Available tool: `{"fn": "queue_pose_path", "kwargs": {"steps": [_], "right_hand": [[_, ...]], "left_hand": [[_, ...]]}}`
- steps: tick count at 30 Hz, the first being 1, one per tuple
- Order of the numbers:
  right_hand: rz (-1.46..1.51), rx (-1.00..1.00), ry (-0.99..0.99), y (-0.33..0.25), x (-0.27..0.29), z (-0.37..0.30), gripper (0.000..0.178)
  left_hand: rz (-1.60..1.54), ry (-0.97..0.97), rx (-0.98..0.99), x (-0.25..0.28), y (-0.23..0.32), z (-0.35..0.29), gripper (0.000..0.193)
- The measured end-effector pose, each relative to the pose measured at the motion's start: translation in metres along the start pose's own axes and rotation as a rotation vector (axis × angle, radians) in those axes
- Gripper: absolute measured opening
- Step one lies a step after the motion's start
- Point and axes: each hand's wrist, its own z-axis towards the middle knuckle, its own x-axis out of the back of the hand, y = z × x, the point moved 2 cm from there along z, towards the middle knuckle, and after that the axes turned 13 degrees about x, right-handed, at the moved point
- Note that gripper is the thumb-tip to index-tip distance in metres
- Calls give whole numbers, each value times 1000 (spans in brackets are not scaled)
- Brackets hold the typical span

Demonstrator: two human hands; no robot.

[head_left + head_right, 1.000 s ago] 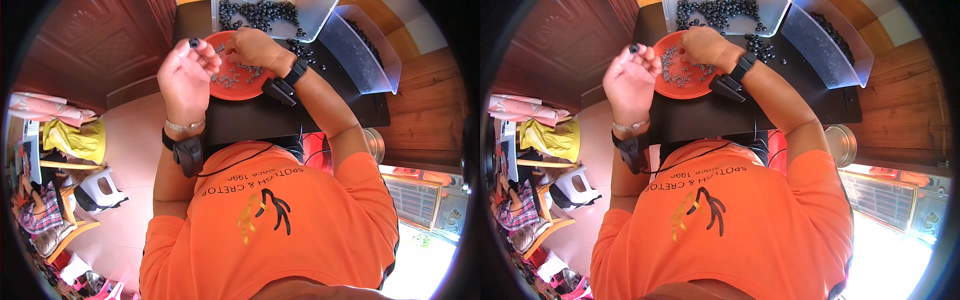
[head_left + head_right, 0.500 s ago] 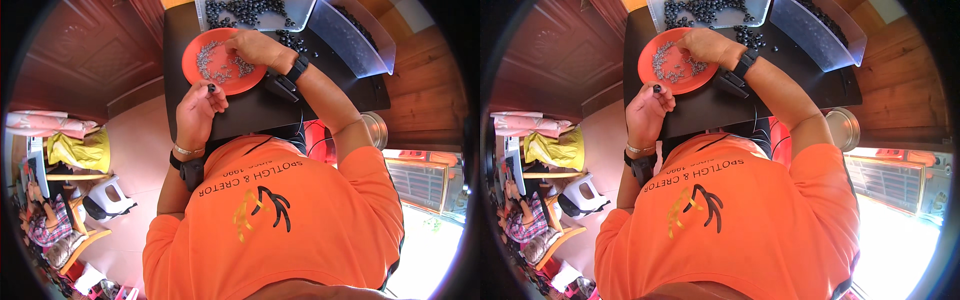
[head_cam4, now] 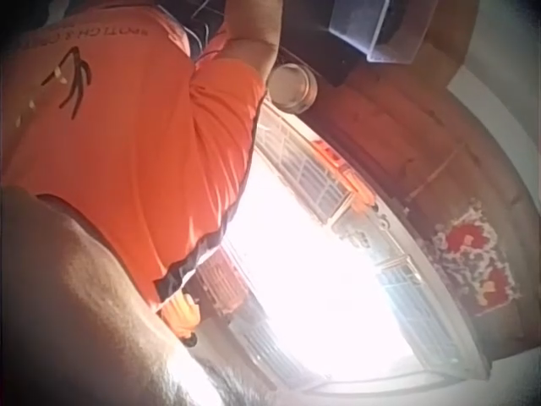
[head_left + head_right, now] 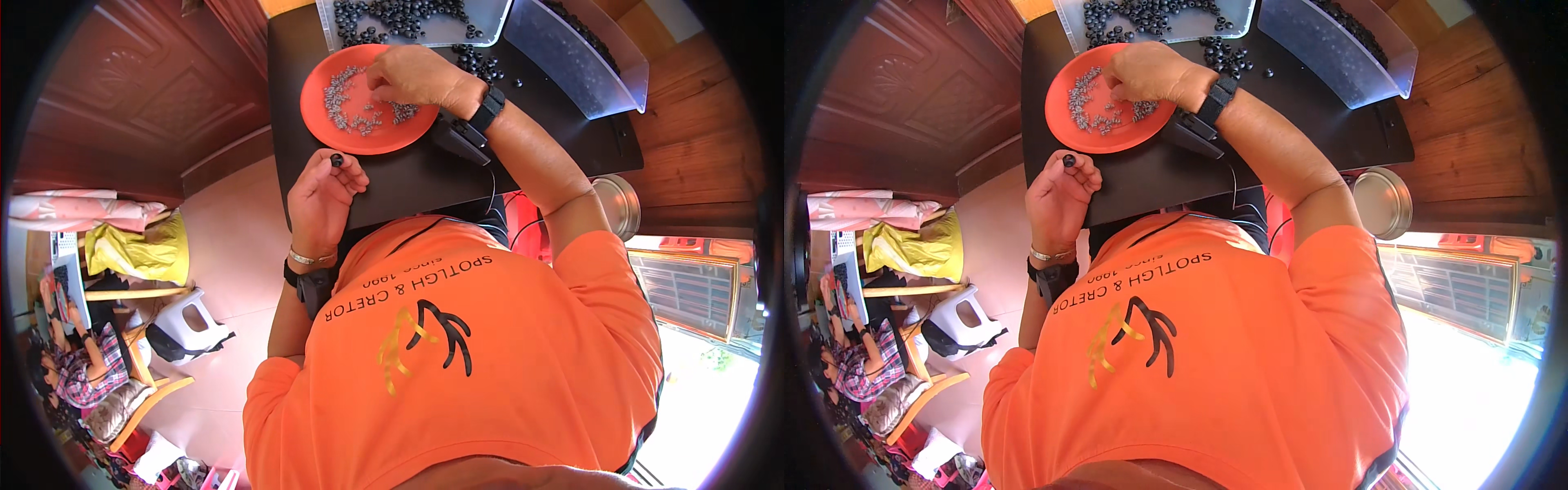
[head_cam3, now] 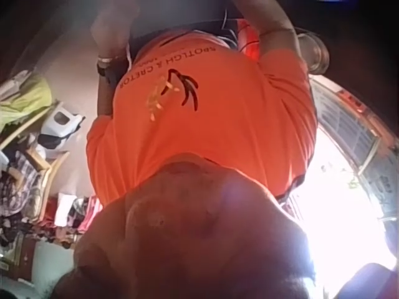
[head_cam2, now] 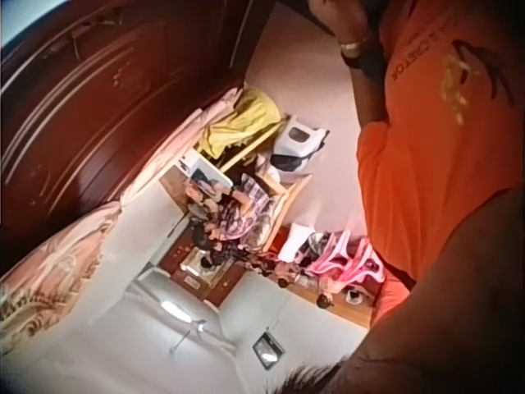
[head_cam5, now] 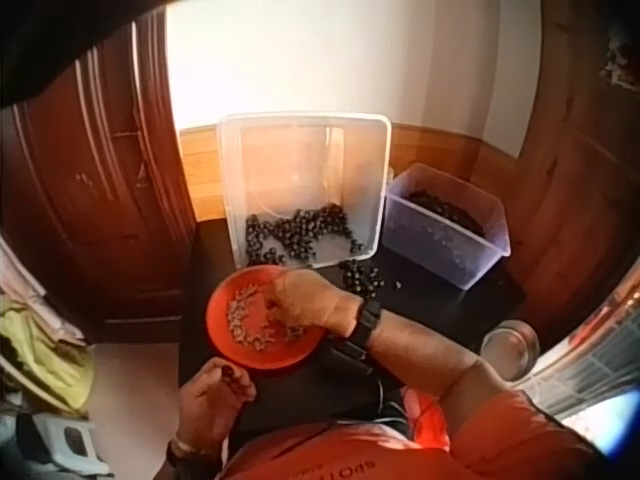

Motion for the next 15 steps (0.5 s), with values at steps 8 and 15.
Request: {"fn": "queue_pose_path", "kwargs": {"steps": [8,15], "right_hand": [[-24,-14,-24,5,-10,-1,14],[407,-52,227,-12,19,-17,13]], "left_hand": [[21,34,1,-6,2,2,17],[194,-25,-45,-33,15,10,18]]}}
